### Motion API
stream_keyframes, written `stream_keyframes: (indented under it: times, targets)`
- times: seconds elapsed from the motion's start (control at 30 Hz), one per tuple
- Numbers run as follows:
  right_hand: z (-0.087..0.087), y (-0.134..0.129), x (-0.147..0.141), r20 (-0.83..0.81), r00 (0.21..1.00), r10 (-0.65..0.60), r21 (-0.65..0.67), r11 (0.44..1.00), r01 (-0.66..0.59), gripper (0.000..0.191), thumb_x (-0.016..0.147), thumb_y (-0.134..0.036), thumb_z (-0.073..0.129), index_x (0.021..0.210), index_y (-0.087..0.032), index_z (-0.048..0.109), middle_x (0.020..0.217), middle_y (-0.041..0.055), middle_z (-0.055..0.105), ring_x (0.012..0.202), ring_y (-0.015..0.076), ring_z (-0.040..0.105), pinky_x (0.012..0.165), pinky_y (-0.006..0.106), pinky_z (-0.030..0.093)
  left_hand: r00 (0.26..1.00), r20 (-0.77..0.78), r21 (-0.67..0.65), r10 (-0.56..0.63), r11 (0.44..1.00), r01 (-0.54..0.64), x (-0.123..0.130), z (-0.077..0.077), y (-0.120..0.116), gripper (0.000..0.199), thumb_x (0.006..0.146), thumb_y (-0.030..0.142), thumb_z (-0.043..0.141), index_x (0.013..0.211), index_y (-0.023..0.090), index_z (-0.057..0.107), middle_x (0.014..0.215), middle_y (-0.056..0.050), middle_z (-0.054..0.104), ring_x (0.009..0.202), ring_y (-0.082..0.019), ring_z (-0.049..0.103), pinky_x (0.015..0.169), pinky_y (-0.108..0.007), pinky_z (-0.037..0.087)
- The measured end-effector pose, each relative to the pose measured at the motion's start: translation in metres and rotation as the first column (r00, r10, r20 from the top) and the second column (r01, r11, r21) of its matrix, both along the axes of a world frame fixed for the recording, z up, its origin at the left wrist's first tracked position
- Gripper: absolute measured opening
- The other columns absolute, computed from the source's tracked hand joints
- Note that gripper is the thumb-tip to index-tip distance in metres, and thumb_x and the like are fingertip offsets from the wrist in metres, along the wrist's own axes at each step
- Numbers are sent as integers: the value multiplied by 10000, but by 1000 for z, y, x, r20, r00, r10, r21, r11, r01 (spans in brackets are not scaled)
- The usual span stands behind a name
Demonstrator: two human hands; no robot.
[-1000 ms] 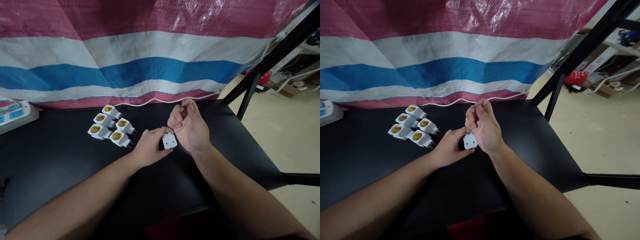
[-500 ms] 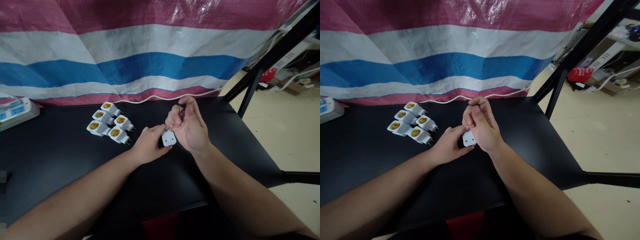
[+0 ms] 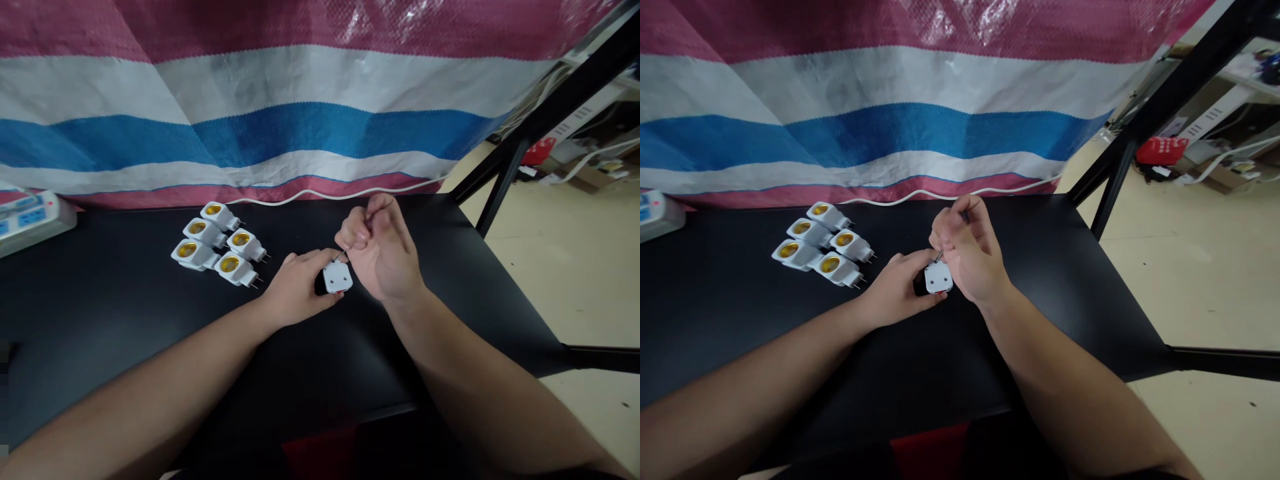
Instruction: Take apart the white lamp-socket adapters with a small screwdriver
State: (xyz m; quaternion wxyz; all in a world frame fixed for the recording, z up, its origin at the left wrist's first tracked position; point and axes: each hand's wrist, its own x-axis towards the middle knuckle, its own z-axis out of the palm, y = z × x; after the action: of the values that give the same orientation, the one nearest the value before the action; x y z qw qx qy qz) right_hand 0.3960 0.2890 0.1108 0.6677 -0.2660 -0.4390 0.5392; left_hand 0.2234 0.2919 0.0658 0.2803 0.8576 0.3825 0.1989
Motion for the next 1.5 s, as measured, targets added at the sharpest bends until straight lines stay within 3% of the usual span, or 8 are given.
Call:
stream_keyframes:
  times: [0.17,0.33,0.47,0.63,0.83,1.1,1.27,1.5]
  targets:
    - [-2,1,1,36,999,7,72,997,-10,342,928,-538,836,884,-271,627,921,-10,573,786,146,577,697,328,533,1000,-10,-15,3,1000,-3,0,2,-1,560,878,338,820,1387,301,589,1253,-28,747,1027,-263,723,910,-407,415]
    - [-3,-2,1,100,993,58,0,998,-58,454,1046,-710,575,986,-270,671,685,-33,469,632,160,490,621,344,515,1000,-26,-2,5,1000,-6,1,1,0,533,885,358,809,1364,270,594,1151,-31,748,1018,-277,726,866,-400,398]
    - [-3,-2,-1,46,998,31,57,998,-34,374,968,-626,765,953,-307,571,698,-68,454,589,130,426,605,306,495,1000,-13,-2,3,1000,-3,1,1,0,577,880,362,810,1403,286,580,1158,-32,750,1032,-283,726,869,-402,405]
    - [-6,2,3,78,996,33,96,995,-41,314,976,-551,789,910,-275,653,939,-2,588,779,147,595,684,332,554,1000,-23,-12,4,1000,-4,1,3,0,514,873,349,813,1335,274,601,1177,-37,752,1037,-283,726,859,-397,399]
    - [-2,0,5,121,991,57,-33,998,-54,484,1043,-738,560,991,-279,702,655,-39,473,598,155,477,590,336,511,1000,-21,3,-3,1000,3,1,2,0,534,880,360,807,1363,281,594,1162,-29,747,1025,-279,728,855,-391,398]
    - [-4,3,3,66,997,26,57,998,-30,436,921,-623,827,869,-266,583,865,-14,590,717,145,590,611,314,510,1000,-21,-3,-8,1000,8,2,3,-1,541,888,349,797,1385,291,589,1255,-41,748,1072,-285,728,893,-406,405]
    - [1,7,13,79,994,71,-54,996,-67,576,1011,-794,572,802,-258,606,591,-54,379,524,138,418,517,306,425,999,-33,-2,-8,1000,7,1,3,-2,575,937,343,767,1474,289,571,1319,-71,745,1157,-307,723,912,-420,421]
    - [16,10,29,7,1000,10,64,998,-10,518,1004,-776,606,809,-297,567,625,-60,292,526,143,338,544,295,381,1000,0,-5,8,1000,-8,1,0,-1,634,1004,293,715,1596,372,502,1373,-45,729,1193,-278,711,953,-421,430]
